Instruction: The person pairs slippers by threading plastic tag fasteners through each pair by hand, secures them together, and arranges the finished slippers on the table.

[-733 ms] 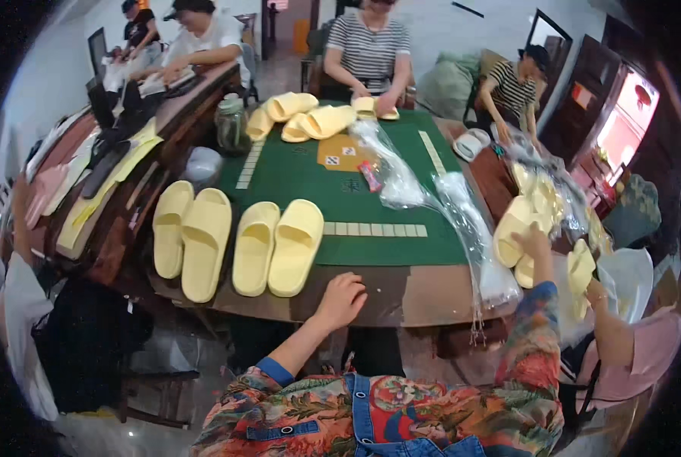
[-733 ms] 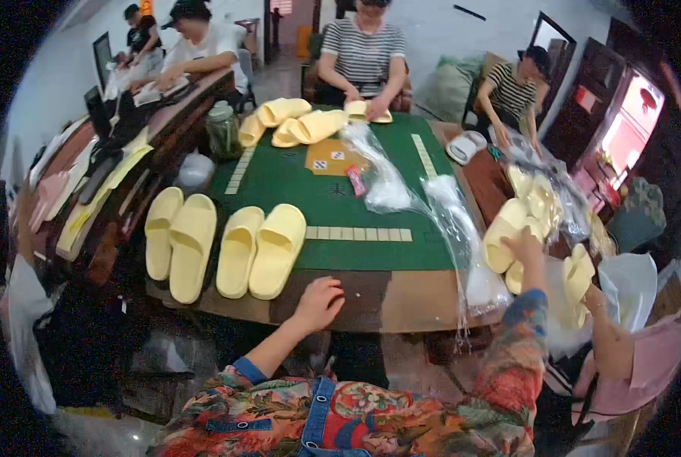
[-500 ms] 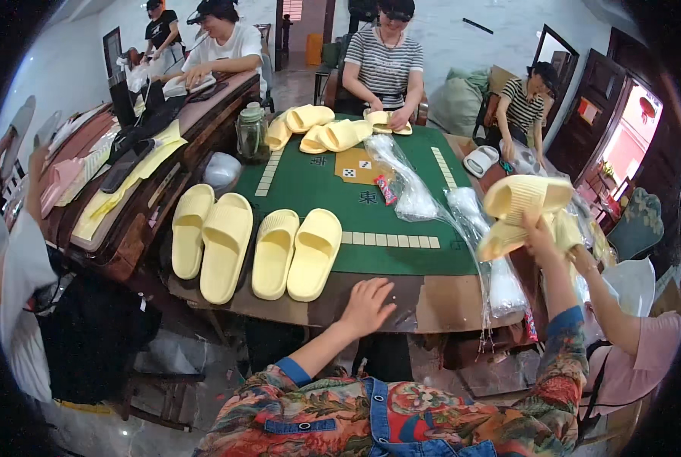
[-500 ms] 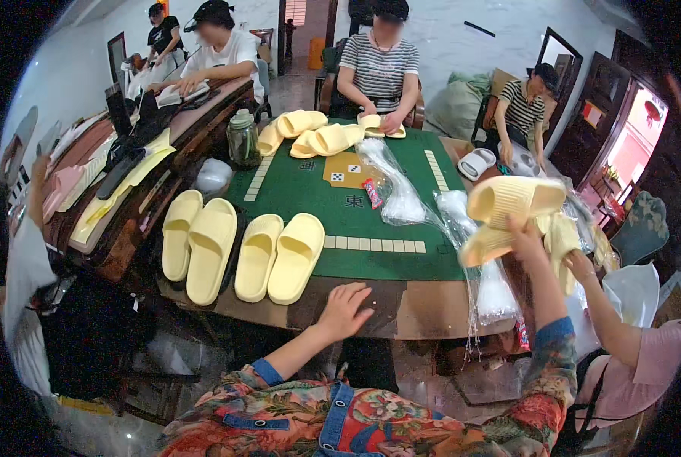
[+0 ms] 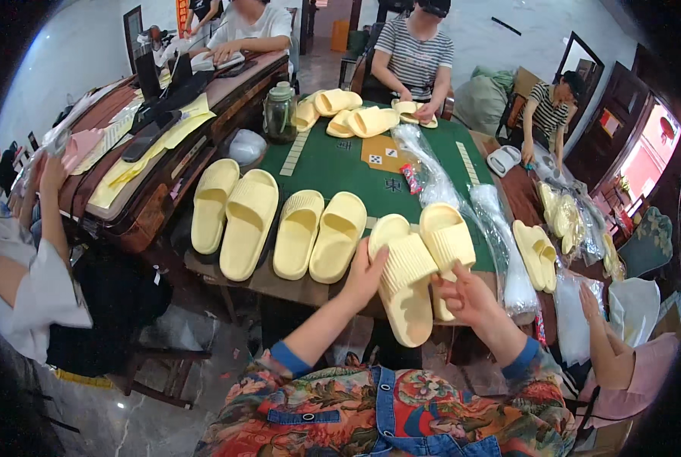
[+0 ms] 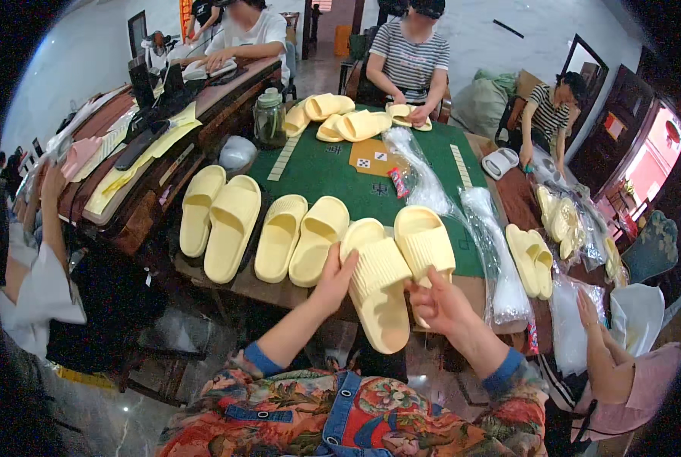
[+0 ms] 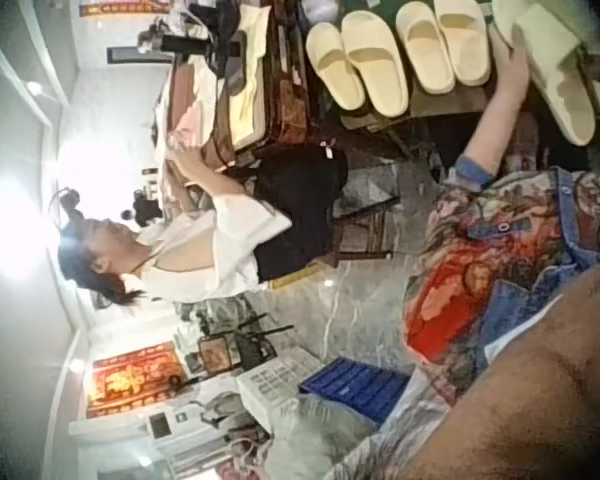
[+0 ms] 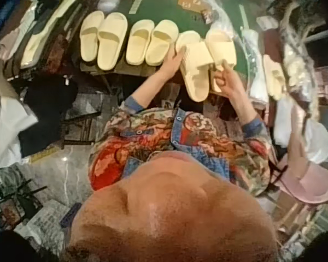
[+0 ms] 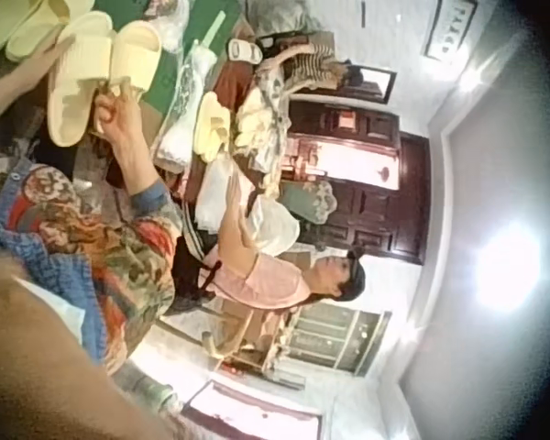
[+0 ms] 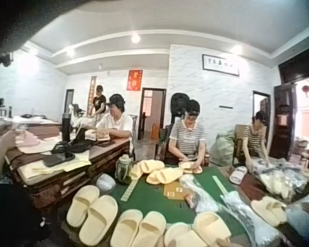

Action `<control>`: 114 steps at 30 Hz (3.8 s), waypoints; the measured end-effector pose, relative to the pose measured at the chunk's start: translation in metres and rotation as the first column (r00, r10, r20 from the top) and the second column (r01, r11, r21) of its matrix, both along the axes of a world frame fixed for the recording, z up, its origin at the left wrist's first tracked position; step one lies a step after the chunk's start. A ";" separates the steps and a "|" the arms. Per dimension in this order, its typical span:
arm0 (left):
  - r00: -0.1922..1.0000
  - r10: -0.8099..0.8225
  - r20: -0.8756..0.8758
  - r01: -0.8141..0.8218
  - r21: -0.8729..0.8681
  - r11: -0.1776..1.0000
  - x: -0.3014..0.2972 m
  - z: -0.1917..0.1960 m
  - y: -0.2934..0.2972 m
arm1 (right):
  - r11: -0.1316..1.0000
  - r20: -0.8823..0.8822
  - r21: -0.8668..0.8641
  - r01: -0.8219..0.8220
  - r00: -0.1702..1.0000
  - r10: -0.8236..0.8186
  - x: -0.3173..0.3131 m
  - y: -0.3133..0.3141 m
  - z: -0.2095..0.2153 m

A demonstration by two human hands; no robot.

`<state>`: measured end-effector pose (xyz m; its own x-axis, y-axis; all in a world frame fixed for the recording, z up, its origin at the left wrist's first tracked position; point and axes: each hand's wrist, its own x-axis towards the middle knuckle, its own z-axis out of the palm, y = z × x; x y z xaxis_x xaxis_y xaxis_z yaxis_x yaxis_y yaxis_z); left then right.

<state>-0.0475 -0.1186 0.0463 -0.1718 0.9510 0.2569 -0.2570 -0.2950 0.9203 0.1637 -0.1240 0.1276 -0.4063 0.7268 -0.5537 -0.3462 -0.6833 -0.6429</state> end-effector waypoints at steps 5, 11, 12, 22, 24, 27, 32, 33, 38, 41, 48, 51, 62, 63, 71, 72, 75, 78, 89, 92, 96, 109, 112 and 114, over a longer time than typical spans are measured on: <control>0.721 0.186 -0.667 -0.250 0.000 0.968 -0.005 -0.072 0.037 | 1.000 -0.015 -0.007 -0.008 1.000 0.008 0.003 0.032 -0.070; 0.476 0.362 -0.802 -0.112 0.353 0.929 0.012 -0.058 0.004 | 0.910 0.259 0.406 0.080 0.945 -0.199 0.025 0.016 -0.048; 0.484 0.333 -0.809 -0.105 0.324 0.940 0.011 -0.058 0.000 | 0.854 0.321 0.509 0.108 0.897 -0.305 0.030 0.017 -0.039; 0.560 0.235 -0.795 -0.065 0.241 0.968 0.011 -0.070 -0.002 | 0.486 0.679 0.710 -0.510 0.313 -0.664 0.066 0.055 -0.135; 0.646 0.145 -0.749 -0.016 0.177 0.984 0.004 -0.069 -0.003 | 0.484 0.684 0.686 -0.544 0.254 -0.684 0.041 0.039 -0.132; 0.635 0.027 -0.772 0.040 0.068 0.997 -0.014 -0.053 -0.003 | 0.494 0.683 0.671 -0.553 0.202 -0.702 0.029 0.022 -0.121; 0.638 0.090 -0.765 0.016 0.130 0.991 -0.027 -0.033 0.014 | 0.515 0.632 0.774 -0.367 0.407 -0.659 0.034 0.025 -0.089; 0.649 0.152 -0.745 0.011 0.208 0.978 -0.028 -0.032 0.023 | 0.531 0.627 0.779 -0.334 0.439 -0.644 0.032 0.027 -0.081; 0.734 0.107 -0.671 -0.082 0.069 0.994 -0.023 -0.034 0.053 | 0.308 0.689 0.680 -0.665 0.437 -0.579 0.005 0.030 -0.076; 0.627 0.080 -0.775 -0.045 0.067 0.997 -0.028 -0.034 0.068 | 0.370 0.784 0.545 -0.753 0.301 -0.543 -0.008 0.032 -0.089; 0.401 0.010 -0.916 -0.038 -0.006 0.999 -0.037 -0.024 0.102 | 0.378 0.765 0.602 -0.704 0.372 -0.526 -0.015 0.027 -0.088; 0.236 -0.020 -0.972 0.018 -0.016 1.000 -0.038 -0.020 0.116 | 0.374 0.806 0.487 -0.789 0.241 -0.541 -0.022 0.025 -0.085; 0.211 -0.285 -0.935 0.063 -0.278 0.959 -0.027 -0.017 0.138 | 0.362 0.759 0.548 -0.755 0.265 -0.595 -0.047 0.031 -0.084; 0.224 -0.364 -0.904 0.051 -0.362 0.931 -0.025 -0.017 0.140 | 0.353 0.753 0.551 -0.756 0.268 -0.600 -0.052 0.032 -0.085; 0.345 -0.291 -0.892 -0.033 -0.322 0.946 -0.006 -0.040 0.154 | 0.314 0.651 0.666 -0.677 0.322 -0.688 -0.064 0.038 -0.105; 0.345 -0.286 -0.894 -0.040 -0.318 0.947 -0.010 -0.047 0.156 | 0.319 0.667 0.656 -0.684 0.328 -0.669 -0.065 0.038 -0.104; 0.647 -0.239 -0.724 0.071 -0.255 0.964 -0.019 -0.058 0.160 | 0.328 0.651 0.746 -0.579 0.532 -0.541 -0.055 0.037 -0.092; 0.794 0.058 -0.605 -0.088 -0.022 0.996 -0.018 -0.034 0.161 | 0.299 0.533 0.835 -0.462 0.538 -0.653 -0.029 0.060 -0.056; 0.936 0.092 0.341 -0.054 -0.120 0.991 0.037 -0.038 0.135 | 0.515 0.340 0.811 -0.278 0.940 -0.028 -0.047 0.179 -0.101; 0.940 0.100 0.325 -0.046 -0.170 0.984 0.026 -0.041 0.135 | 0.597 0.385 0.756 -0.267 0.920 -0.077 -0.051 0.171 -0.103; 0.929 0.054 0.366 0.026 -0.210 0.977 0.029 -0.050 0.136 | 0.591 0.414 0.774 -0.227 0.888 -0.201 -0.051 0.169 -0.106; 0.998 0.056 0.036 -0.050 -0.153 0.987 0.037 -0.070 0.140 | 0.565 0.462 0.788 -0.246 0.842 -0.278 -0.050 0.172 -0.112; 0.995 0.095 -0.029 -0.098 -0.133 0.986 0.031 -0.072 0.136 | 0.550 0.429 0.806 -0.217 0.855 -0.292 -0.060 0.167 -0.109; 0.981 0.129 -0.144 -0.141 -0.080 0.987 0.030 -0.078 0.135 | 0.567 0.433 0.802 -0.189 0.837 -0.334 -0.065 0.160 -0.105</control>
